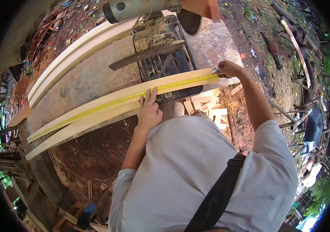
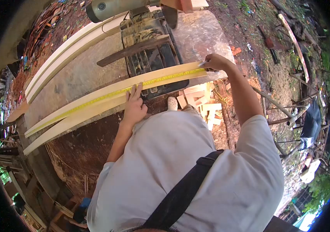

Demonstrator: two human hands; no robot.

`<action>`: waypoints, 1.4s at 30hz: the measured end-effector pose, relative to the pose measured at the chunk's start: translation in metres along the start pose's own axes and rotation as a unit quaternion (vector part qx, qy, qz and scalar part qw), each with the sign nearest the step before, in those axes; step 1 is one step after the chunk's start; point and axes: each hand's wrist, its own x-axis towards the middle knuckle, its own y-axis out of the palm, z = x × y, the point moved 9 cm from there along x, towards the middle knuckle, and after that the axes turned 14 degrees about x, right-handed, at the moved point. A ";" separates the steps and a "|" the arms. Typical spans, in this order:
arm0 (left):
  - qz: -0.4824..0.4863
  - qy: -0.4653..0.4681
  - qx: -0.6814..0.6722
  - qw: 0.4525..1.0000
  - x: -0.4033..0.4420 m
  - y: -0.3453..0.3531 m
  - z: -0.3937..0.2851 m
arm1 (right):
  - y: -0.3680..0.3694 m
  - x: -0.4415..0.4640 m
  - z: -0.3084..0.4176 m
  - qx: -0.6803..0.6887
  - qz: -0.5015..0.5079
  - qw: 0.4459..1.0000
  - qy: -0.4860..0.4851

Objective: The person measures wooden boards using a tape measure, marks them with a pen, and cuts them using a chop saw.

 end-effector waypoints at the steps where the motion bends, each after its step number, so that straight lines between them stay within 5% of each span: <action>1: 0.000 -0.004 -0.002 1.000 0.000 0.000 -0.001 | 0.000 0.000 -0.002 -0.003 0.003 1.000 0.000; 5: -0.003 -0.005 0.030 1.000 0.001 -0.003 -0.004 | -0.055 -0.024 0.012 -0.037 -0.300 0.941 -0.150; 7: 0.000 -0.016 0.031 0.999 0.003 -0.006 -0.003 | -0.063 -0.089 0.048 0.111 -0.369 0.917 -0.106; 11: -0.007 -0.019 0.022 1.000 0.005 -0.010 0.001 | -0.007 -0.115 0.053 0.287 -0.211 0.896 -0.266; 13: -0.012 -0.023 0.007 1.000 0.005 -0.011 0.002 | 0.046 -0.112 0.050 0.310 -0.177 0.902 -0.242; 15: -0.008 -0.025 -0.002 1.000 0.005 -0.013 -0.001 | 0.097 -0.108 0.076 0.195 -0.082 0.923 -0.322; 19: -0.019 -0.043 0.000 0.999 0.006 -0.012 0.001 | 0.159 -0.075 0.128 0.316 0.024 0.896 -0.310; 24: 0.032 -0.084 0.005 0.996 0.013 -0.009 0.003 | 0.175 -0.032 0.187 0.235 -0.006 0.907 -0.350; 29: 0.074 -0.090 0.026 0.993 0.013 -0.010 0.002 | 0.186 0.002 0.188 0.282 0.036 0.908 -0.307; 42: 0.088 -0.084 -0.014 0.993 0.012 -0.001 0.005 | 0.184 -0.002 0.187 0.136 -0.044 0.929 -0.342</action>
